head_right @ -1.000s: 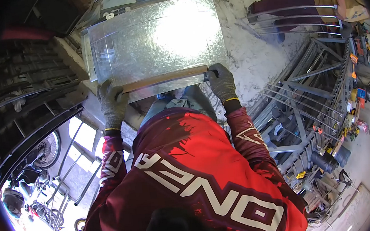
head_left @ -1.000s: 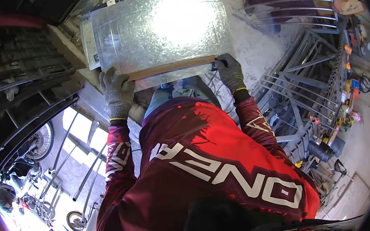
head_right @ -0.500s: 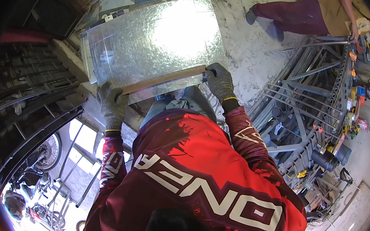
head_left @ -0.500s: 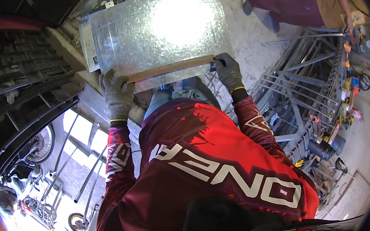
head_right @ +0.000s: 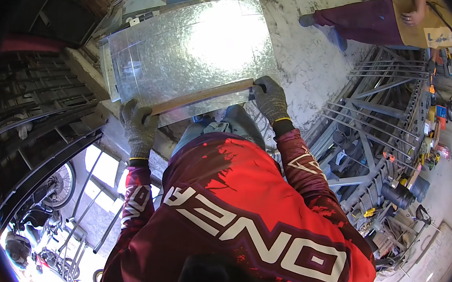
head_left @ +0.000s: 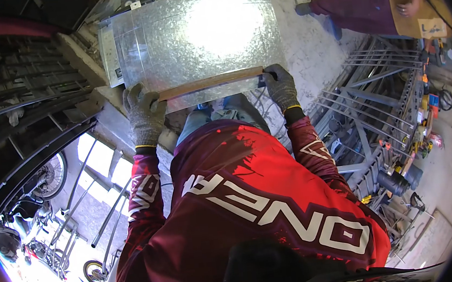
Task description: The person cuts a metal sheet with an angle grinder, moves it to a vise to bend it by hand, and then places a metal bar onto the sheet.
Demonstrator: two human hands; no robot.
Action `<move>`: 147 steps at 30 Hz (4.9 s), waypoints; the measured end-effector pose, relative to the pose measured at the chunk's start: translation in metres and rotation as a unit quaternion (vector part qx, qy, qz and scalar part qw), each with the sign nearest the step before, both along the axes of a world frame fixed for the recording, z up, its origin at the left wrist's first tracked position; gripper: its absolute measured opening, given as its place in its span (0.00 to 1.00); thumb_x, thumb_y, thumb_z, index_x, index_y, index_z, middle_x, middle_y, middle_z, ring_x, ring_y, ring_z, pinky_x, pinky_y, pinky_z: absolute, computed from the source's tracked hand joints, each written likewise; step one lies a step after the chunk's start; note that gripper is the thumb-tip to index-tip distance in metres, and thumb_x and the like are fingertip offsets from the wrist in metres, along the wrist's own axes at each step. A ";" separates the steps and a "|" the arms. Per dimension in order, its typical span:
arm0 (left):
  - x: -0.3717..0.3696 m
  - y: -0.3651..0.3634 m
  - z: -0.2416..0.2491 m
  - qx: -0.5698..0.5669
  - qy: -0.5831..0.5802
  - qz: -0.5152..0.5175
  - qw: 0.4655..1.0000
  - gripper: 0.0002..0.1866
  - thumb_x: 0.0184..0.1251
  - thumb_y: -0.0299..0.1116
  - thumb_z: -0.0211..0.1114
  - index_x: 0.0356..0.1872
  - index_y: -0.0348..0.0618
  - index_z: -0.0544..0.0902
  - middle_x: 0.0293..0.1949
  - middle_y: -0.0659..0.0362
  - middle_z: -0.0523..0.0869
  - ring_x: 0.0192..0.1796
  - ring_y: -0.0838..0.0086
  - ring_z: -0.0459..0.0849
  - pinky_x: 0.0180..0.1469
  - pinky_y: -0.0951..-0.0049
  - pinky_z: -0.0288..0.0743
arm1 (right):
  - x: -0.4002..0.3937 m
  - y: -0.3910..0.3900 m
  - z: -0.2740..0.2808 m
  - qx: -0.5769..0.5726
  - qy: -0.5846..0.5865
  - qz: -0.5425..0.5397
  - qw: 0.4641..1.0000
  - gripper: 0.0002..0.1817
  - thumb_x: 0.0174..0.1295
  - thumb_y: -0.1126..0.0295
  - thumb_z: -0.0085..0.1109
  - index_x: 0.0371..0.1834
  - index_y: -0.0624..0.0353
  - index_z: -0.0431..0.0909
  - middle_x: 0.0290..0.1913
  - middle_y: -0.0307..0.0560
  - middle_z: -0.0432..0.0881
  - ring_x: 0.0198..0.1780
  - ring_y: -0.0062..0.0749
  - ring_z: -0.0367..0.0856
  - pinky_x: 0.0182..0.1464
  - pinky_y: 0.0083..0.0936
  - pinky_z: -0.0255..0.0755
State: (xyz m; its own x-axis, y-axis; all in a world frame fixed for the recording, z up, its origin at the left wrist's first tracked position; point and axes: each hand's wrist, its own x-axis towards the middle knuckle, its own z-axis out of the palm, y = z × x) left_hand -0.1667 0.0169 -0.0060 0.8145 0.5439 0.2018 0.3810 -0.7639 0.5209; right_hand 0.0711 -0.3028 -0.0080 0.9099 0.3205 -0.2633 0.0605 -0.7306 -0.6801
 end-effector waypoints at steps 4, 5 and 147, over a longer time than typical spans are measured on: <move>0.000 0.002 0.000 -0.005 0.002 -0.003 1.000 0.12 0.50 0.34 0.76 0.37 0.48 0.87 0.61 0.47 0.77 0.68 0.45 0.69 0.70 0.47 0.64 | 0.003 -0.005 -0.010 -0.006 -0.015 0.008 1.000 0.09 0.64 0.68 0.62 0.43 0.60 0.82 0.37 0.54 0.88 0.41 0.43 0.89 0.47 0.35 0.79; 0.000 0.002 0.000 -0.005 0.002 -0.003 1.000 0.12 0.50 0.34 0.76 0.37 0.48 0.87 0.61 0.47 0.77 0.68 0.45 0.69 0.70 0.47 0.64 | 0.003 -0.005 -0.010 -0.001 -0.008 0.005 1.000 0.09 0.64 0.67 0.62 0.43 0.60 0.82 0.38 0.54 0.88 0.41 0.43 0.89 0.47 0.35 0.79; 0.014 0.004 0.006 -0.022 -0.027 -0.026 0.999 0.15 0.52 0.31 0.68 0.43 0.47 0.83 0.57 0.47 0.79 0.66 0.41 0.72 0.68 0.43 0.67 | 0.021 -0.015 0.017 0.036 -0.043 -0.011 0.998 0.14 0.58 0.76 0.62 0.48 0.62 0.81 0.38 0.50 0.86 0.40 0.34 0.86 0.47 0.32 0.80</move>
State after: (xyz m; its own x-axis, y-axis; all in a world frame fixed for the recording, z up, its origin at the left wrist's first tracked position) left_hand -0.1528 0.0206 0.0004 0.8304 0.5110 0.2221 0.3127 -0.7574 0.5733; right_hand 0.0920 -0.3182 0.0087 0.9351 0.3153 -0.1619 0.1048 -0.6823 -0.7235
